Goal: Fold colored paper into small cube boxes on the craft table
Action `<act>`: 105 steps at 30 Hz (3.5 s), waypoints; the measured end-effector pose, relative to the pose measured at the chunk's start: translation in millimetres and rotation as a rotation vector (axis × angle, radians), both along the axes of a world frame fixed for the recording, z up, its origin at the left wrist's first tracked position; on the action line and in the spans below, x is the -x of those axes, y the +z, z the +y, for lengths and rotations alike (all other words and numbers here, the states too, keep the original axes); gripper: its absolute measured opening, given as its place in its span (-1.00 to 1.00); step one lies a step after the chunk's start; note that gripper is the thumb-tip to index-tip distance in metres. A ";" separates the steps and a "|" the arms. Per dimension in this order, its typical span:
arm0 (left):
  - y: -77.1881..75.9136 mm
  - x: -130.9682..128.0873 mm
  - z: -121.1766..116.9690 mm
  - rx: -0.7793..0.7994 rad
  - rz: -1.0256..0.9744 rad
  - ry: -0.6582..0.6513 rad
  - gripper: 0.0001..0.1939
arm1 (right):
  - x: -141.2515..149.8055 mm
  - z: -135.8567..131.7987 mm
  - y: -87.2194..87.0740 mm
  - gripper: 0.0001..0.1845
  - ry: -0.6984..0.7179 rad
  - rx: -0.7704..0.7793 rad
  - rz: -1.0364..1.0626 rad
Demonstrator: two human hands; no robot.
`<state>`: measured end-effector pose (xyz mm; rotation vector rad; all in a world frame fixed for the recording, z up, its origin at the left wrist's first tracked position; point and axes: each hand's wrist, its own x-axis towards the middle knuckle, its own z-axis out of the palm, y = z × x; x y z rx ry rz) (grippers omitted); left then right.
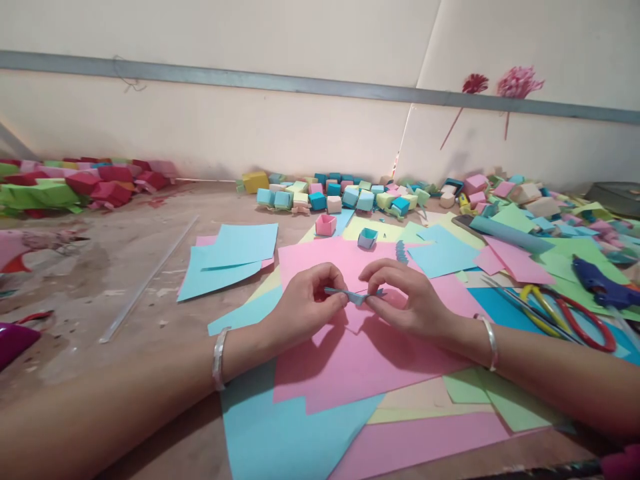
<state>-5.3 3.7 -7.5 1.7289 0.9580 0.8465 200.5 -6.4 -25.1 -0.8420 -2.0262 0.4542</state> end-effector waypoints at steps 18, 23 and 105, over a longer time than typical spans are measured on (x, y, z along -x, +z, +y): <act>7.6 -4.3 0.3 -0.042 0.190 0.079 -0.94 | 0.0 -0.2 0.8 -0.87 -0.118 0.294 -0.010; 5.4 -3.4 0.4 -0.201 0.219 0.032 -0.93 | 1.1 -3.4 2.5 -0.93 -0.105 0.275 -0.003; 1.7 -5.6 1.2 0.382 -0.345 0.108 -0.29 | -4.5 -5.5 4.0 -0.81 -0.025 -0.711 -0.461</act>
